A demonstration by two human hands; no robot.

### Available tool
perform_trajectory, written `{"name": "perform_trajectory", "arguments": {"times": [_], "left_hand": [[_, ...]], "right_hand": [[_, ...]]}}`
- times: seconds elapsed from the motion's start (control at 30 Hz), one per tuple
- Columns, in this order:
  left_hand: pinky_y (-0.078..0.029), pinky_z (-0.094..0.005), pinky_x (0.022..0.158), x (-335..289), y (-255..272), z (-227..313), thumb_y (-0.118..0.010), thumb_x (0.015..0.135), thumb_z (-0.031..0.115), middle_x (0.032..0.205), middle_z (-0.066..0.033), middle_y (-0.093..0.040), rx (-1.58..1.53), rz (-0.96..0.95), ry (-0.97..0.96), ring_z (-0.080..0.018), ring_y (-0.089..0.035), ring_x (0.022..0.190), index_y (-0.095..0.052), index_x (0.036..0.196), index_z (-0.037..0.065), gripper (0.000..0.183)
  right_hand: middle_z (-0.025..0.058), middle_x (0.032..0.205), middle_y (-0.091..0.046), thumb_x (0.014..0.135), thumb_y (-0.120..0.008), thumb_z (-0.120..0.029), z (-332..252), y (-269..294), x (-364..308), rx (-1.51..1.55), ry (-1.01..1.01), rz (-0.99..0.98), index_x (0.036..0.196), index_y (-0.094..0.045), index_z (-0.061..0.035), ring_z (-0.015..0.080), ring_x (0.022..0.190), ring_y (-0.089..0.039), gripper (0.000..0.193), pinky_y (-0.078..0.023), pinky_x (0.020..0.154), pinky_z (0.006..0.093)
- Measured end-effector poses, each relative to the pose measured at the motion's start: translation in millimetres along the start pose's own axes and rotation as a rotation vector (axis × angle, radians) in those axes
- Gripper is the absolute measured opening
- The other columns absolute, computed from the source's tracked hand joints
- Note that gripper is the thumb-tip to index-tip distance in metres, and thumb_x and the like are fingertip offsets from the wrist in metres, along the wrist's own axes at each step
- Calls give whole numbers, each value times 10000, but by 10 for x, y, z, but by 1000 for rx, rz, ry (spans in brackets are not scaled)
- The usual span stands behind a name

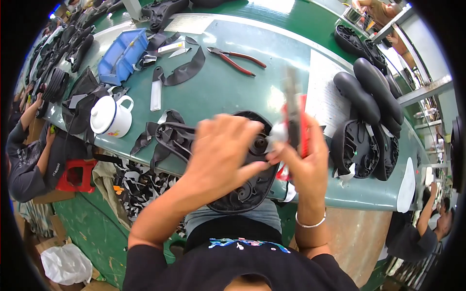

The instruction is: The recorder trims excess leather material from bicycle seats using a utility knife and cleans the underside of the seat.

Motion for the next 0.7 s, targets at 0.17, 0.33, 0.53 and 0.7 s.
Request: {"name": "perform_trajectory", "arguments": {"times": [0.17,0.33,0.53,0.7], "left_hand": [[-325,-368,703,295,-333,-172,-681,782,205,798,-74,-553,-114,-122,-163,-249,-459,772,-586,800,66,170],[-286,-349,645,322,-294,-167,-658,840,212,590,-68,-430,-341,-65,-75,-213,-393,631,-552,626,52,288],[-315,-321,663,325,-199,-599,-626,859,193,613,-24,-469,-821,227,207,-183,-463,688,-581,672,66,231],[-380,-268,694,267,36,-801,-496,960,250,689,15,-481,-2109,342,-3,-140,-528,715,-526,833,113,189]], "right_hand": [[146,1089,-652,833,-680,-94,-93,400,-197,-597,211,-78,1367,-397,-35,169,815,-650,607,-528,710,274],[64,765,-633,813,-674,-154,-62,411,-193,-1047,472,-333,1307,-534,-139,233,518,-566,514,-436,481,327],[50,580,-468,828,-665,-224,84,273,-418,-1263,387,-329,1375,-473,-195,236,433,-481,581,-369,424,358],[100,632,-579,837,-649,-155,-2,139,-654,-1339,107,-210,1351,-496,-125,286,499,-548,537,-391,472,374]]}}
Point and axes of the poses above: each hand's wrist, its own x-axis towards the middle knuckle, its own y-axis out of the back of the hand, z = x × y, the point moved 8 cm from there along x, towards the middle knuckle
